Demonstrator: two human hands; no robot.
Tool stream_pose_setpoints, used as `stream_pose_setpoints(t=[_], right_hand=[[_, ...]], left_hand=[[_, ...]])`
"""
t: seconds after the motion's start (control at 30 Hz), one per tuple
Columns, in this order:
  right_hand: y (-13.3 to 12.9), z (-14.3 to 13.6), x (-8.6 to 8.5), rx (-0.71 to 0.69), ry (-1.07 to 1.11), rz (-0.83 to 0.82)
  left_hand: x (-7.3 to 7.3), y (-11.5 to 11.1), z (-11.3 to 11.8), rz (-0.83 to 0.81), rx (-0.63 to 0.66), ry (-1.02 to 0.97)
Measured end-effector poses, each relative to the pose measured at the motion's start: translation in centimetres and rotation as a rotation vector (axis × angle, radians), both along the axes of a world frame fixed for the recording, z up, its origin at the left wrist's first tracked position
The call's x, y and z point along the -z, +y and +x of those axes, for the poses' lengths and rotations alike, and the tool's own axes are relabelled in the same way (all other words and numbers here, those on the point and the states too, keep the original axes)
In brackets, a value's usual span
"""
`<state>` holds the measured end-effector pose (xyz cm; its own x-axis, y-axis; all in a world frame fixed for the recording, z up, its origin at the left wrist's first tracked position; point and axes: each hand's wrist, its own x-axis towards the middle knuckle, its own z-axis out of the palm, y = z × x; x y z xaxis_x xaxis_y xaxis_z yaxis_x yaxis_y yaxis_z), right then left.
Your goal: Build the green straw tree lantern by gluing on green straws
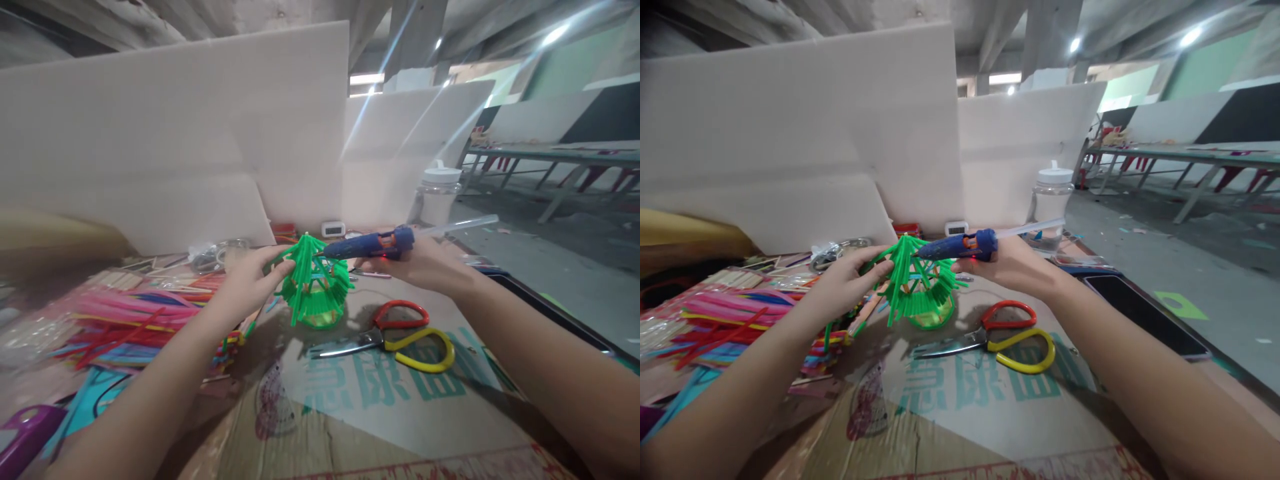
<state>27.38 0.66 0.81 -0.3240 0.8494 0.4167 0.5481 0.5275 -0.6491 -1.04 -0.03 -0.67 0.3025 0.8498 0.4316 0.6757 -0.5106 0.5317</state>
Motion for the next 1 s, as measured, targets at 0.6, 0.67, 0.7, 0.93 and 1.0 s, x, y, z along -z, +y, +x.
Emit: stream_pose_setpoints(t=[0.6,0.67,0.7,0.93,1.0], right_hand=[[-0.7,-0.4,-0.8,0.026,-0.077,-0.003],[-0.8,-0.4,-0.9,0.026,-0.114,0.039],[-0.8,-0.4,-0.9,0.025,-0.127,0.064],[-0.5,-0.4,-0.3,0.042,-0.096,0.094],[-0.3,-0.3,-0.1,0.04,-0.07,0.091]], left_hand=[[-0.2,-0.2,0.2,0.012,-0.008,0.025],[-0.1,-0.2,0.2,0.014,-0.005,0.022],[-0.1,-0.2,0.1,0.017,-0.003,0.025],[-0.2,-0.1,0.2,0.022,-0.003,0.033],[-0.2,-0.2,0.2,0.025,-0.006,0.037]])
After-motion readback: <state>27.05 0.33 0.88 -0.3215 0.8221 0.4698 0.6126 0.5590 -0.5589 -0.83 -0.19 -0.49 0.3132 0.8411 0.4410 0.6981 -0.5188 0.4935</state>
